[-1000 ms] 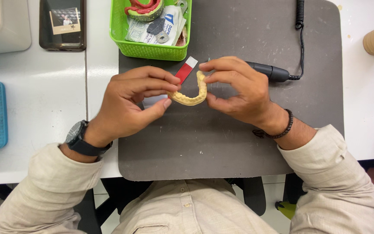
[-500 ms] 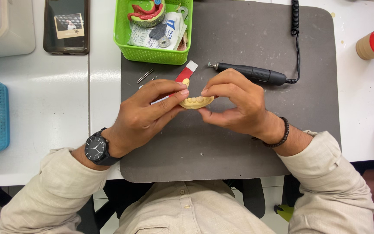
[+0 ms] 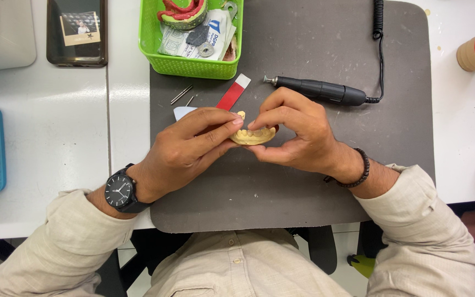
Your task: The person wipes a dental model with a tissue, places a red-and-white articulating film strip between the upper and lower denture models, presses the models together by hand to mark contact points, and repeatedly separates and re-seats the models while checking the tooth contacts. They then use a small hand tool on the denture teeth and re-test the fit.
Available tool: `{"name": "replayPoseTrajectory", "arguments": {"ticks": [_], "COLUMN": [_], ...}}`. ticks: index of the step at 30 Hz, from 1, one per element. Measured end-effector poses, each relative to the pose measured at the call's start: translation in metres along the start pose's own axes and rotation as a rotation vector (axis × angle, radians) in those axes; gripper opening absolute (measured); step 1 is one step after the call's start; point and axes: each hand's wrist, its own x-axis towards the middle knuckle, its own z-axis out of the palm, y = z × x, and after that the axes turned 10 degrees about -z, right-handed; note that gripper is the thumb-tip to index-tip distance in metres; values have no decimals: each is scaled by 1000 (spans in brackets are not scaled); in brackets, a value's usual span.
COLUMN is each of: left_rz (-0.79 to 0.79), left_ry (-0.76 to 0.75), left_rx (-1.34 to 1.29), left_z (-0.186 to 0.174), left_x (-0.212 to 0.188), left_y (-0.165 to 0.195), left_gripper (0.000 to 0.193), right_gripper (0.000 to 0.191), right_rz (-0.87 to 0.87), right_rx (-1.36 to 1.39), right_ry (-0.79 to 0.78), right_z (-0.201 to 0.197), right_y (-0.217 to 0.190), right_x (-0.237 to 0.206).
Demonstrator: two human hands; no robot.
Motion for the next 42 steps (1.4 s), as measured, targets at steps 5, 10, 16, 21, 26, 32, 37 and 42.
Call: {"name": "replayPoseTrajectory", "arguments": {"ticks": [5,10,16,21,26,32,37,42], "left_rz": [-6,-2,-29,-58,-66,-77,-78,-59], "left_ry": [-1,14,164,315,363,366,360,335], "left_rx": [4,9,116,163,189,191,194,172], "left_z": [1,0,-8,-17,-17,-17,-17,-17], "left_x": [0,1,-1,-4,-6,-9,-8,-5], "left_y": [0,0,3,0,-1,-1,-1,-2], "left_gripper": [41,40,41,43,44,44,44,44], "right_gripper": [38,44,35,14,15,17,21,27], "right_rz": [-7,0,219,251,250,381,294,280], "right_rx": [-3,-4,345,89,49,9,8,-13], "right_ry": [-13,-6,198,294,296,293,339,418], "right_z": [0,-2,-7,-21,-27,-28,-28,-30], "right_y": [0,-1,3,9,10,10,16,32], "right_x": [2,5,-1,-14,-19,-13,-17,-31]}}
